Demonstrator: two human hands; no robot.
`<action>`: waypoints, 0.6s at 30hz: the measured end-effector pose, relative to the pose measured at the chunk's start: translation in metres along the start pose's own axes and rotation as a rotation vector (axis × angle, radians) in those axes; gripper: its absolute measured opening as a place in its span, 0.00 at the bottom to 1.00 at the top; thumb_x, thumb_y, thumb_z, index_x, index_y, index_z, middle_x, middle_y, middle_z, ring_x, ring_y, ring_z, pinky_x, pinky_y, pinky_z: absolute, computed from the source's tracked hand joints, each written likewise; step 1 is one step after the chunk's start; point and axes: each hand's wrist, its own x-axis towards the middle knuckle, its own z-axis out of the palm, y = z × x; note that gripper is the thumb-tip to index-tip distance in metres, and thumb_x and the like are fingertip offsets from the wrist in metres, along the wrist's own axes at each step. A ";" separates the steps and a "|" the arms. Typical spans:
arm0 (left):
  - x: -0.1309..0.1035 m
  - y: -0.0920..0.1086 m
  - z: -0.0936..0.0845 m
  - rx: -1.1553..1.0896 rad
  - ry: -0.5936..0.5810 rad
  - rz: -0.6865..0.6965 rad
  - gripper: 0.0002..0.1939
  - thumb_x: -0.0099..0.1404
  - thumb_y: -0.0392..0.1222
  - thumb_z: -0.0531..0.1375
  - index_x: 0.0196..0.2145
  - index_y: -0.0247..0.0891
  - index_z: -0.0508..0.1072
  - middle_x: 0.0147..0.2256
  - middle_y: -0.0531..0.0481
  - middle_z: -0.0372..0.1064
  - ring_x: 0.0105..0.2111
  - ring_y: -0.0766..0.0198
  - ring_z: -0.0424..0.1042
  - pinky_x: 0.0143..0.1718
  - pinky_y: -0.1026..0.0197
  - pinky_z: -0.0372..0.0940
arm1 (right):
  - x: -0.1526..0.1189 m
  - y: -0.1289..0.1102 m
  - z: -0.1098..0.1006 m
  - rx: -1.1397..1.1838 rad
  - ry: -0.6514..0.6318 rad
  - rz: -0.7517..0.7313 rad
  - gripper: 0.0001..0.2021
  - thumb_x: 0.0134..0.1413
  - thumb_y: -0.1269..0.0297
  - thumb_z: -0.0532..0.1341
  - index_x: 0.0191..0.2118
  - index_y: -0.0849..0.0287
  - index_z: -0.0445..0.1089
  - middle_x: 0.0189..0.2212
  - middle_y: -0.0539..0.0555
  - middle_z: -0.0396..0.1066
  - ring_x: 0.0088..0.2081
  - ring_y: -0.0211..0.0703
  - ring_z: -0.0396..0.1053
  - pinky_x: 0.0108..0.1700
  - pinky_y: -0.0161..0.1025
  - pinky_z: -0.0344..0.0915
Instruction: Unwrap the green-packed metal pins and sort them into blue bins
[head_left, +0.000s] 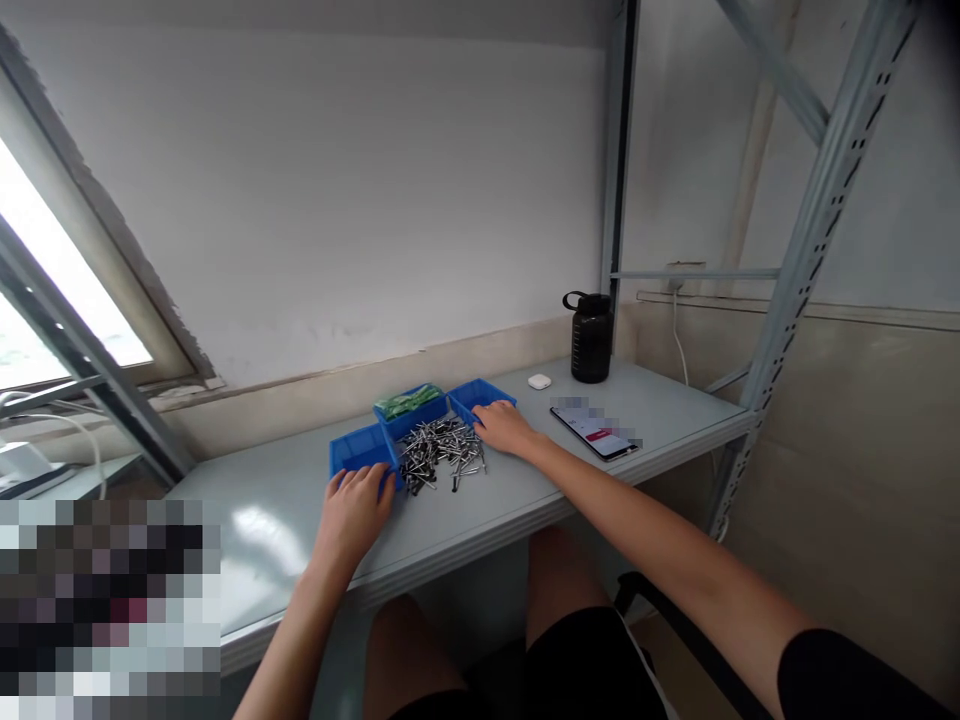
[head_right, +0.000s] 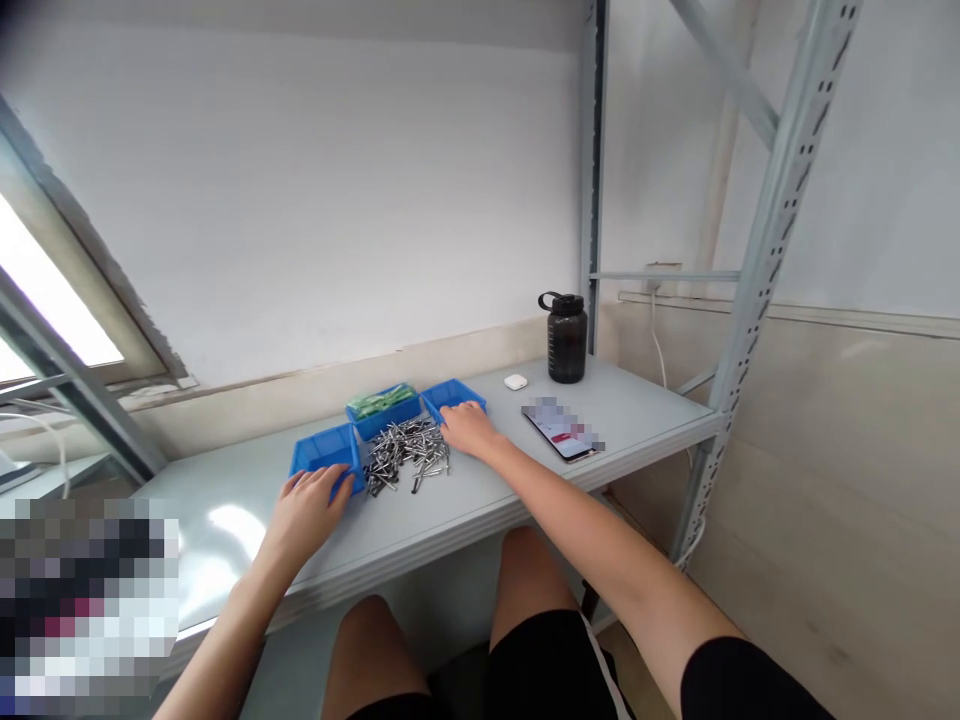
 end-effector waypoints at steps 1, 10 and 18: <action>0.001 0.004 -0.001 -0.003 0.006 0.003 0.18 0.66 0.46 0.44 0.40 0.37 0.70 0.37 0.45 0.73 0.42 0.53 0.70 0.52 0.49 0.53 | -0.002 -0.001 -0.001 -0.001 0.003 -0.002 0.14 0.60 0.63 0.49 0.44 0.61 0.67 0.40 0.61 0.73 0.45 0.51 0.67 0.49 0.42 0.54; 0.004 -0.003 -0.003 -0.049 0.063 0.031 0.19 0.66 0.49 0.44 0.33 0.38 0.71 0.31 0.47 0.73 0.38 0.55 0.70 0.52 0.49 0.52 | -0.012 -0.019 -0.002 -0.014 0.027 -0.020 0.12 0.59 0.67 0.48 0.40 0.63 0.68 0.35 0.61 0.73 0.41 0.49 0.69 0.45 0.42 0.56; -0.006 0.016 -0.007 -0.040 0.301 0.237 0.14 0.66 0.44 0.49 0.42 0.36 0.69 0.41 0.43 0.68 0.43 0.55 0.65 0.52 0.52 0.54 | 0.006 -0.019 -0.007 0.077 0.223 -0.024 0.17 0.62 0.59 0.47 0.48 0.61 0.66 0.47 0.60 0.67 0.49 0.47 0.62 0.52 0.43 0.54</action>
